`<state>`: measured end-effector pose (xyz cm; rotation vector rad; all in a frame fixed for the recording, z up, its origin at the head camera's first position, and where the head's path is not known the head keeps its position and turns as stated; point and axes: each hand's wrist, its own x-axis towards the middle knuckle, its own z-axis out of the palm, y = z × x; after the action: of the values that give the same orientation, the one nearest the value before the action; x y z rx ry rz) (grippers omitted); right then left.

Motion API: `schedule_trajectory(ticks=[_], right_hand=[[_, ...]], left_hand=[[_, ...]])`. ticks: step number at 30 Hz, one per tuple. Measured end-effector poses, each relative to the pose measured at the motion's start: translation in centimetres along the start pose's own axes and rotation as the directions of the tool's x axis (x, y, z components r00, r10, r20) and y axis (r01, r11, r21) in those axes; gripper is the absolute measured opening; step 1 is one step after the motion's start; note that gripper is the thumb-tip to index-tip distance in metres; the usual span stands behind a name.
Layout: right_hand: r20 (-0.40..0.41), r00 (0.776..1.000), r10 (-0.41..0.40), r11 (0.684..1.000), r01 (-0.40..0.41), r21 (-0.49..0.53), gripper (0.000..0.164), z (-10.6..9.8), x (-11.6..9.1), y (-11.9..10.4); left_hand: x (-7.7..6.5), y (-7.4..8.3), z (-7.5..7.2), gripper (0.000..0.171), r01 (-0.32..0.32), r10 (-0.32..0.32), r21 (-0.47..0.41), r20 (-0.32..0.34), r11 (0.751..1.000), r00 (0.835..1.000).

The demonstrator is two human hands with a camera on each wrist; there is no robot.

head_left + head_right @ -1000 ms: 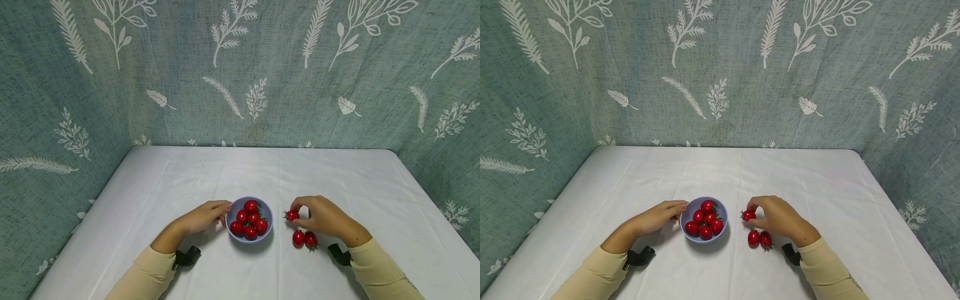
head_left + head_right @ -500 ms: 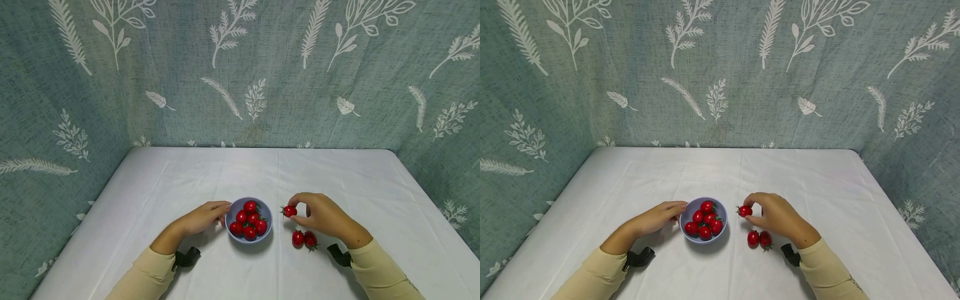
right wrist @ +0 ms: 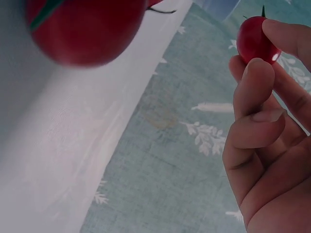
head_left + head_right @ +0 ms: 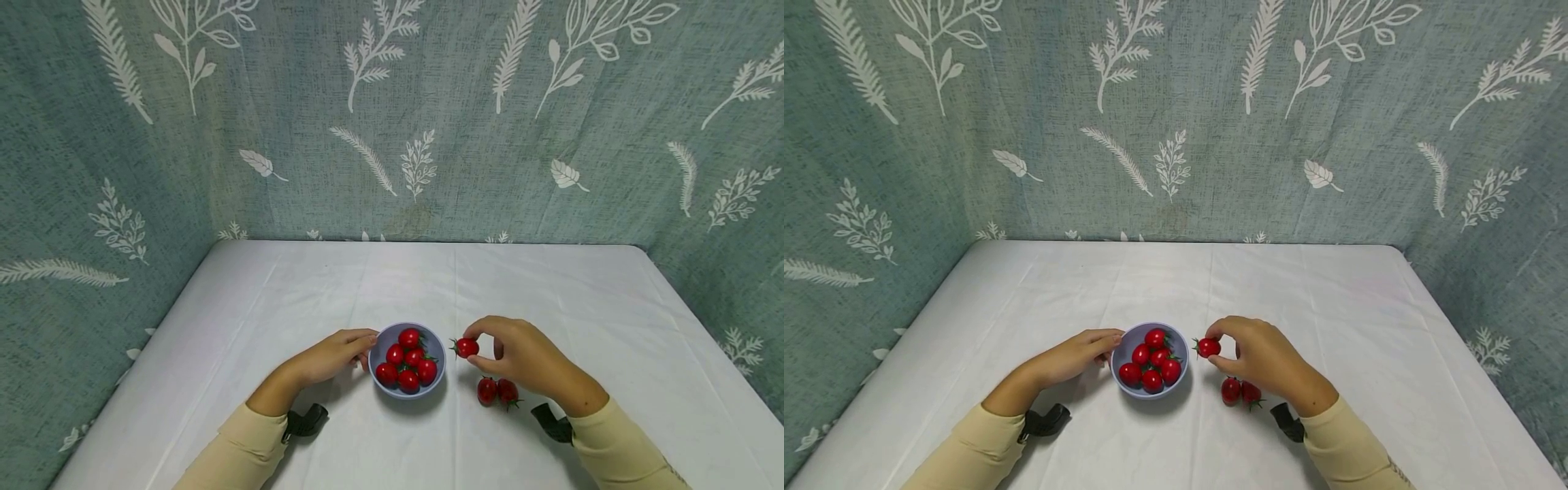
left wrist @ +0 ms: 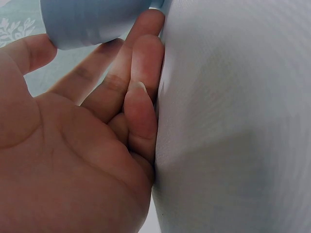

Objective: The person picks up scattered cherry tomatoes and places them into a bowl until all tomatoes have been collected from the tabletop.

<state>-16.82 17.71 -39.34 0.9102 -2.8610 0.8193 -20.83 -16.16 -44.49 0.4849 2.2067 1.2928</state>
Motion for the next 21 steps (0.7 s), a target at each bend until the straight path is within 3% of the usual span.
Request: schedule_trajectory(ticks=[8, 21], right_hand=[[-0.024, 0.997, -0.077, 0.997, 0.077, -0.010, 0.029, 0.5, 0.2, -0.7], [0.018, 0.994, -0.107, 0.994, 0.107, 0.018, 0.027, 2.0, 2.5, -3.0]], left_hand=[[0.1, -0.1, 0.0, 0.048, -0.009, 0.009, 0.000, 0.004, 1.000, 1.000], [-0.1, 0.0, 0.0, 0.048, -0.010, 0.010, -0.003, 0.000, 1.000, 1.000]])
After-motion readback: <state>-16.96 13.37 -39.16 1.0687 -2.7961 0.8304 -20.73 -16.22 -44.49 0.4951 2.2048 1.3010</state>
